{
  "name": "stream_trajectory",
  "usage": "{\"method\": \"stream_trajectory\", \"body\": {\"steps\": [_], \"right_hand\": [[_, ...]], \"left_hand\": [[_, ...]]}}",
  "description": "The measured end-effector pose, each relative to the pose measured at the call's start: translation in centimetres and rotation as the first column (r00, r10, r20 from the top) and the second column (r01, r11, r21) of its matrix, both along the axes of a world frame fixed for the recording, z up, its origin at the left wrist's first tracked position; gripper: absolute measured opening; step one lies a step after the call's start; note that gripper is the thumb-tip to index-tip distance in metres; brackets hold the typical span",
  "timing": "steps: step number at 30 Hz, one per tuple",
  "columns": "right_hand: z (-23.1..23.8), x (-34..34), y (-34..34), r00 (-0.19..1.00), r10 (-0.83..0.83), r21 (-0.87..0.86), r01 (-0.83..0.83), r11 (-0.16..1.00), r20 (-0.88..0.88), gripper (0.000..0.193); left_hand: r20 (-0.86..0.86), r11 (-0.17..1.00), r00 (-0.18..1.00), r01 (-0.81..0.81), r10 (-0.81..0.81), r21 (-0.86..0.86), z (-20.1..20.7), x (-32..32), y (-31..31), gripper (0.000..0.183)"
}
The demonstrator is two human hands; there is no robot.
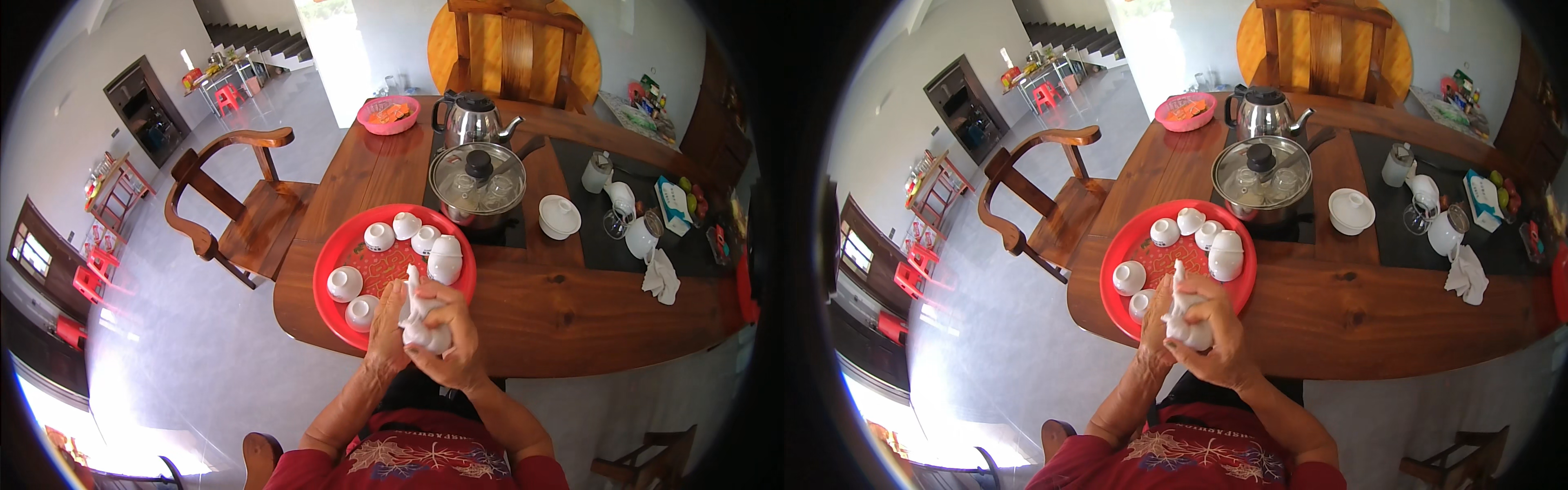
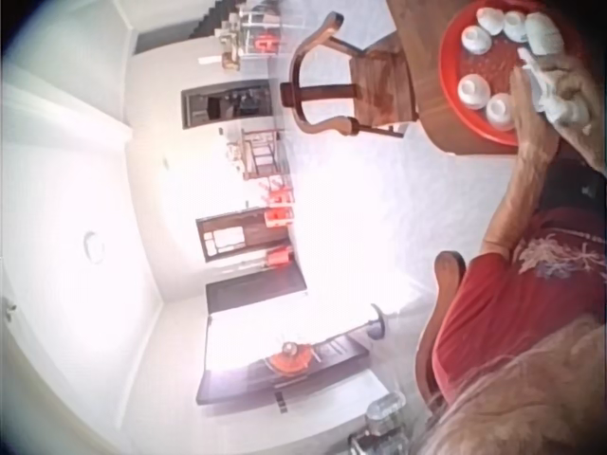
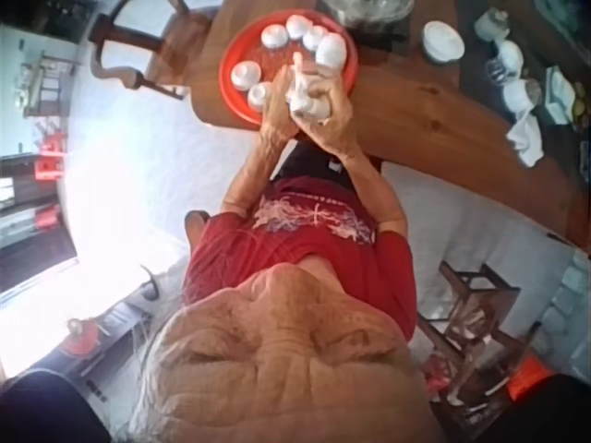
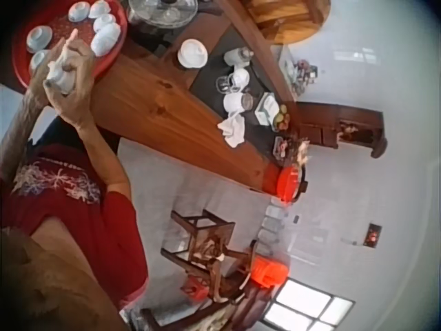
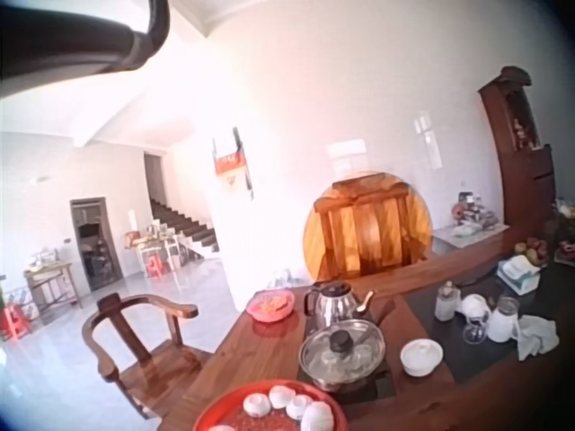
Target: The person wipes a pair of chopsticks with a white cloth and places them on the table. Then, the person systematically wipes several small white ceramic cups on a red tray using the cloth, handling them one by one and placing them back on the tray.
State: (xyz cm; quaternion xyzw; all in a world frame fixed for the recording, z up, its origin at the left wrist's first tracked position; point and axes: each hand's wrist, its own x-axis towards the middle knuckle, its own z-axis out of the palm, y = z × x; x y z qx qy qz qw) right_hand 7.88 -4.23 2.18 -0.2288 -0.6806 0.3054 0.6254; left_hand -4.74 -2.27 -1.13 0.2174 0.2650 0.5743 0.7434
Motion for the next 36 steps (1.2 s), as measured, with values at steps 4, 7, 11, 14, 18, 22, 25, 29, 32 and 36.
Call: {"method": "stream_trajectory", "body": {"steps": [4,7,11,14,18,22,25,29,32,36], "right_hand": [[-1.2,-0.5,-0.3,0.994,-0.054,0.184,0.036,0.982,0.091,0.044],[0.4,-0.5,-0.4,0.993,-0.082,0.026,0.08,0.996,0.079,0.062],[1.8,0.7,0.7,0.994,0.09,-0.078,-0.086,0.993,0.055,0.043],[1.8,2.2,1.8,0.958,0.237,-0.505,-0.286,0.815,-0.16,0.034],[1.4,1.8,2.0,0.959,0.25,-0.459,-0.283,0.842,-0.133,0.031],[0.6,0.5,0.8,0.948,-0.1,0.197,0.04,0.98,0.303,0.048],[1.7,1.0,0.5,0.903,-0.169,0.298,0.048,0.953,0.394,0.05],[2.1,2.1,1.7,0.961,-0.107,0.276,0.034,0.961,0.253,0.041],[1.8,2.1,2.0,0.991,-0.134,0.107,0.131,0.986,0.026,0.029],[1.1,2.8,2.5,0.945,-0.202,-0.377,0.094,0.922,-0.257,0.012]], "left_hand": [[-0.682,0.936,0.694,0.033,0.232,0.351,0.1,-0.3,-0.1,0.026],[-0.678,0.887,0.66,0.037,0.324,0.459,0.6,0.3,-0.2,0.025],[-0.439,0.946,0.885,-0.005,0.154,0.323,2.5,0.8,-0.8,0.029],[-0.027,0.975,0.992,0.128,-0.125,0.181,1.9,0.3,-0.9,0.032],[-0.036,0.926,0.981,0.194,-0.193,0.323,-0.1,-0.3,0.6,0.032],[-0.858,0.752,0.195,0.417,0.475,0.511,3.3,-0.6,-0.4,0.03],[-0.878,0.753,0.199,0.455,0.435,0.476,3.9,-0.6,-0.4,0.031],[-0.838,0.739,0.433,0.432,0.332,0.517,4.0,0.1,-0.6,0.03],[-0.664,0.906,0.745,0.235,0.065,0.352,3.4,1.8,-1.0,0.037],[-0.516,0.931,0.85,0.101,0.103,0.351,2.5,2.1,-0.8,0.023]]}}
